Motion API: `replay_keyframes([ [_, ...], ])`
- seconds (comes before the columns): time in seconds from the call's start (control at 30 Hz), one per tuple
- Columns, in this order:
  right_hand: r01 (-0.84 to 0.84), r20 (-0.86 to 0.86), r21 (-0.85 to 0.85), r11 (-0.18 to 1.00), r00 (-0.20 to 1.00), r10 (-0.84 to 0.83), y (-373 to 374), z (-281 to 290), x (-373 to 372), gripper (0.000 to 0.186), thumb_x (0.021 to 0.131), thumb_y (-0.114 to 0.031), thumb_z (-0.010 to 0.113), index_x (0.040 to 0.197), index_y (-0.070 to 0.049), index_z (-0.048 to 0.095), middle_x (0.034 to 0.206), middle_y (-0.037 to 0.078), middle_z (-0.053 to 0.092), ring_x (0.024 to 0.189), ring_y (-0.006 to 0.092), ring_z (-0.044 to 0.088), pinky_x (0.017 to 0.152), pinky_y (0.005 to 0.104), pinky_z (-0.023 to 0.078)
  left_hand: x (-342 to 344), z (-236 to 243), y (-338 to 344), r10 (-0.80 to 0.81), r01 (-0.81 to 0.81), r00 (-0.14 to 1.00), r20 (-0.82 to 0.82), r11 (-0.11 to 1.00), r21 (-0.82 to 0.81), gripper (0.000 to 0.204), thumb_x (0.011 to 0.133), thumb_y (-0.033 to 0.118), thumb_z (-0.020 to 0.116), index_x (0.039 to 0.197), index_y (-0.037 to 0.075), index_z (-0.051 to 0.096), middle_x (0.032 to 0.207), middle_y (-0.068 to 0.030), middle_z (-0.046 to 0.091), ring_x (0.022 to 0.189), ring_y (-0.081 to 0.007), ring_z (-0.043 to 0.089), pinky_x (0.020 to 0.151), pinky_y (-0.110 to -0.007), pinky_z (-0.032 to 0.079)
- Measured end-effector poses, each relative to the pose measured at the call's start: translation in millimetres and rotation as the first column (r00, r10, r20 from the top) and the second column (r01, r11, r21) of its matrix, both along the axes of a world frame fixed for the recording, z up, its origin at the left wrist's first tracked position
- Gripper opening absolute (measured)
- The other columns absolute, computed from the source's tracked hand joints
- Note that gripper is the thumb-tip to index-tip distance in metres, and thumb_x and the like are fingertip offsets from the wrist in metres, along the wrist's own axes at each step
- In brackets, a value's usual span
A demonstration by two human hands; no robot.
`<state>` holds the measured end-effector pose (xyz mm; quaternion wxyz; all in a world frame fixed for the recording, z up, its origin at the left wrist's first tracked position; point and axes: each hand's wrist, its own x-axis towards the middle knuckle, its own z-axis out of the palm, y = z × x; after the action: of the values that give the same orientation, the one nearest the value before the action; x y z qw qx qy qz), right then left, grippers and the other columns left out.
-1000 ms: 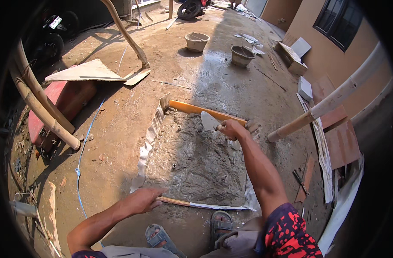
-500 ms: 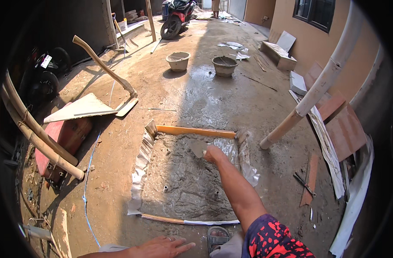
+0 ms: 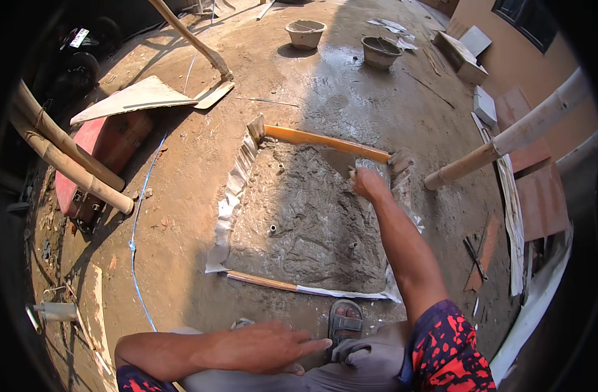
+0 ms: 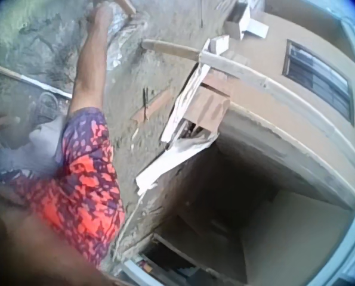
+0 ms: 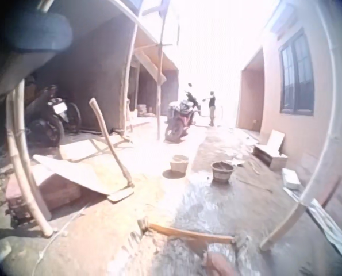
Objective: The person levels and smooths wet concrete within a wooden frame using a trowel and their hands, then inserts a pipe into the mixture.
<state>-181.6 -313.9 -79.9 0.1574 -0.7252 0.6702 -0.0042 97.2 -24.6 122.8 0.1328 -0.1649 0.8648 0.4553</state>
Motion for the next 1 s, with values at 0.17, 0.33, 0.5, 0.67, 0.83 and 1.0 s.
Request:
replay_keyframes([
  [0.17, -0.004, -0.064, -0.054, 0.999, 0.998, 0.0, -1.6, 0.9, 10.9, 0.025, 0.081, -0.013, 0.057, 0.102, -0.002, 0.064, 0.102, 0.026, 0.067, 0.097, 0.04, 0.066, 0.083, 0.0481, 0.054, 4.5, 13.9, 0.6, 0.007, -0.006, 0.999, -0.036, 1.0, 0.022, 0.066, 0.093, 0.036, 0.058, 0.146, 0.008, 0.033, 0.117, -0.0186, 0.056, 0.092, -0.0396, 0.062, 0.08, -0.048, 0.05],
  [0.33, -0.058, -0.049, -0.143, 0.988, 0.997, 0.051, -23.5, -17.8, 37.9, 0.023, 0.084, -0.015, 0.051, 0.095, -0.002, 0.065, 0.094, 0.027, 0.067, 0.09, 0.0436, 0.066, 0.079, 0.0526, 0.053, 23.5, 5.9, 5.2, 0.079, -0.078, 0.995, -0.06, 0.997, 0.022, 0.064, 0.094, 0.034, 0.057, 0.147, 0.009, 0.031, 0.125, -0.0198, 0.055, 0.095, -0.0402, 0.062, 0.083, -0.047, 0.051],
  [0.5, -0.023, 0.1, -0.134, 0.991, 0.994, 0.036, -34.8, -41.3, 80.3, 0.022, 0.083, -0.011, 0.049, 0.092, 0.0, 0.065, 0.096, 0.028, 0.067, 0.093, 0.0433, 0.066, 0.078, 0.0503, 0.055, 29.7, 18.2, 12.0, 0.135, -0.132, 0.985, -0.107, 0.991, 0.037, 0.062, 0.096, 0.031, 0.054, 0.148, 0.008, 0.029, 0.125, -0.0197, 0.054, 0.097, -0.0383, 0.062, 0.084, -0.045, 0.05],
  [0.67, -0.133, -0.017, -0.241, 0.961, 0.991, 0.133, -48.1, -63.9, 103.0, 0.019, 0.086, -0.01, 0.049, 0.092, -0.002, 0.066, 0.095, 0.025, 0.065, 0.089, 0.0386, 0.068, 0.074, 0.0475, 0.056, 27.7, 45.7, -6.0, 0.197, -0.186, 0.977, -0.083, 0.975, 0.122, 0.06, 0.082, 0.008, 0.062, 0.139, 0.007, 0.043, 0.115, -0.0187, 0.06, 0.098, -0.0379, 0.06, 0.082, -0.045, 0.049],
  [0.83, -0.24, -0.183, -0.397, 0.886, 0.966, 0.18, -45.7, -55.8, 134.1, 0.019, 0.09, -0.015, 0.051, 0.091, -0.007, 0.068, 0.097, 0.019, 0.062, 0.082, 0.0341, 0.069, 0.069, 0.043, 0.057, 35.7, 43.7, -3.7, 0.232, -0.215, 0.966, -0.119, 0.967, 0.141, 0.064, 0.081, 0.005, 0.062, 0.141, 0.006, 0.039, 0.114, -0.0197, 0.059, 0.097, -0.0385, 0.06, 0.081, -0.045, 0.049],
  [1.0, -0.146, -0.336, -0.286, 0.947, 0.941, 0.044, -52.1, -35.1, 42.5, 0.022, 0.089, -0.018, 0.053, 0.094, -0.012, 0.074, 0.101, 0.013, 0.066, 0.091, 0.0332, 0.069, 0.077, 0.0424, 0.056, 38.3, 33.5, 2.4, 0.21, -0.194, 0.966, -0.152, 0.974, 0.115, 0.06, 0.084, 0.004, 0.057, 0.141, 0.006, 0.04, 0.109, -0.0202, 0.059, 0.097, -0.0384, 0.06, 0.082, -0.045, 0.049],
])
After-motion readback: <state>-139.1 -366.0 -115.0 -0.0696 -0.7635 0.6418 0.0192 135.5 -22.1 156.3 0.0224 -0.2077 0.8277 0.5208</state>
